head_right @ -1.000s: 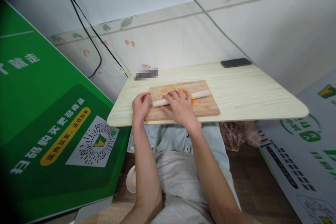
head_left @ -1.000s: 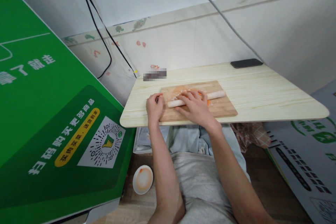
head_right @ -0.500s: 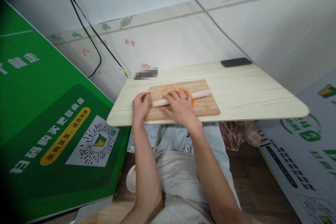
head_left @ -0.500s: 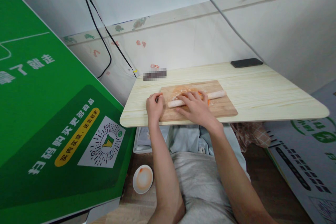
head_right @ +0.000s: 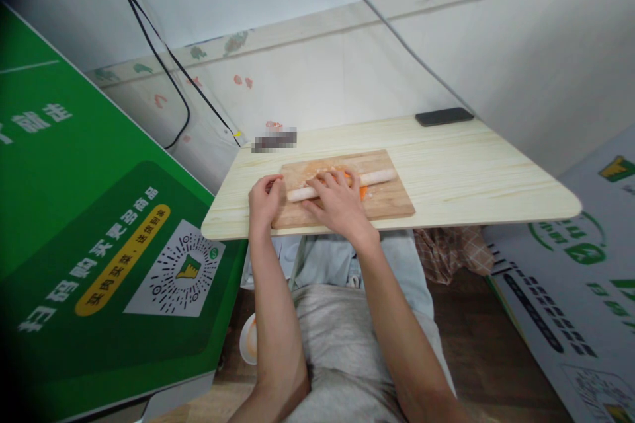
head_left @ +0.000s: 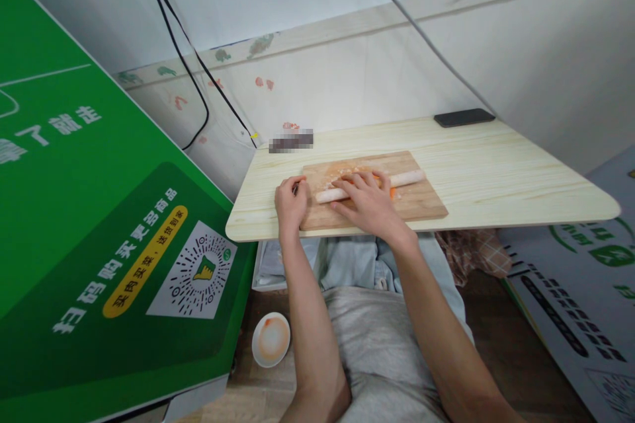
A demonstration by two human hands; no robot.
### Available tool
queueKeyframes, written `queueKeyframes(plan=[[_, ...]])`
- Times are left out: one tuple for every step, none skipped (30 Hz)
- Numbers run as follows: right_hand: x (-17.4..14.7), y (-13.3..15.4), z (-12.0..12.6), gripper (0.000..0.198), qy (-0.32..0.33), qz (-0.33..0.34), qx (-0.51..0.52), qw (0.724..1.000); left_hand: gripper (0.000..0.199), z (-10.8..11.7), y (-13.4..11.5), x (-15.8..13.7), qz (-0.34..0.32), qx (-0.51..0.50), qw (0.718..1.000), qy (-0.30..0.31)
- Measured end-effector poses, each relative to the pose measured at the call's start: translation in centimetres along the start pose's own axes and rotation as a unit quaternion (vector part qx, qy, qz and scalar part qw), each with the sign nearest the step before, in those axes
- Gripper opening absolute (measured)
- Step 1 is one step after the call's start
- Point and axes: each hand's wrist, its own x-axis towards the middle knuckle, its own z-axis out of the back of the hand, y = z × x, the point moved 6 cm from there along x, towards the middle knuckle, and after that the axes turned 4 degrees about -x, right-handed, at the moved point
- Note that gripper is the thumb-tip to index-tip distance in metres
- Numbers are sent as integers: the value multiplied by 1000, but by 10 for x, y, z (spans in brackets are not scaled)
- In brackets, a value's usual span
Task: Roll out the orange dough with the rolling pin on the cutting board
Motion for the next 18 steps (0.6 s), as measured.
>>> queueKeyframes(plan=[[0,0,0,44,0,0,1,1000,25,0,0,0,0,-1,1000,0],[0,0,1,44,0,0,2,1000,25,0,0,0,-1,-2,1000,1],[-1,0,1,44,2,1,3,1000,25,0,0,0,-1,-1,1000,1],[-1,0,2,45,4,1,3,1000,25,0,-1,0,0,0,1000,2],[-2,0,2,46,7,1,3,1000,24,0,-1,0,0,2,1000,2],[-2,0,3,46,11,3,2,1000,24,0,0,0,1,4,1000,2],[-3,0,3,47,15,5,1,1000,24,0,0,0,2,4,1000,2],[-4,0,3,47,18,7,0,1000,24,0,0,0,3,4,1000,2],[-4,0,3,47,21,10,-1,1000,24,0,-1,0,4,2,1000,2],[-4,0,3,48,23,12,-2,1000,24,0,-1,0,4,0,1000,2],[-4,0,3,48,22,13,-2,1000,24,0,-1,0,4,-1,1000,1],[-4,0,3,48,20,13,-3,1000,24,0,-1,0,4,-1,1000,1],[-4,-1,2,48,17,11,-4,1000,24,0,-2,-1,4,-1,1000,1],[-3,-1,1,48,12,9,-5,1000,24,0,-2,-1,3,1,1000,0],[-2,-1,1,47,9,7,-5,1000,24,0,-2,-1,3,3,1000,0],[-2,-1,0,46,5,5,-6,1000,24,1,-2,-1,3,6,1000,0],[-1,-2,-1,45,2,5,-6,1000,24,1,-2,-1,3,8,1000,0],[-1,-1,-1,44,0,5,-6,1000,24,1,-2,0,4,10,1000,-1]])
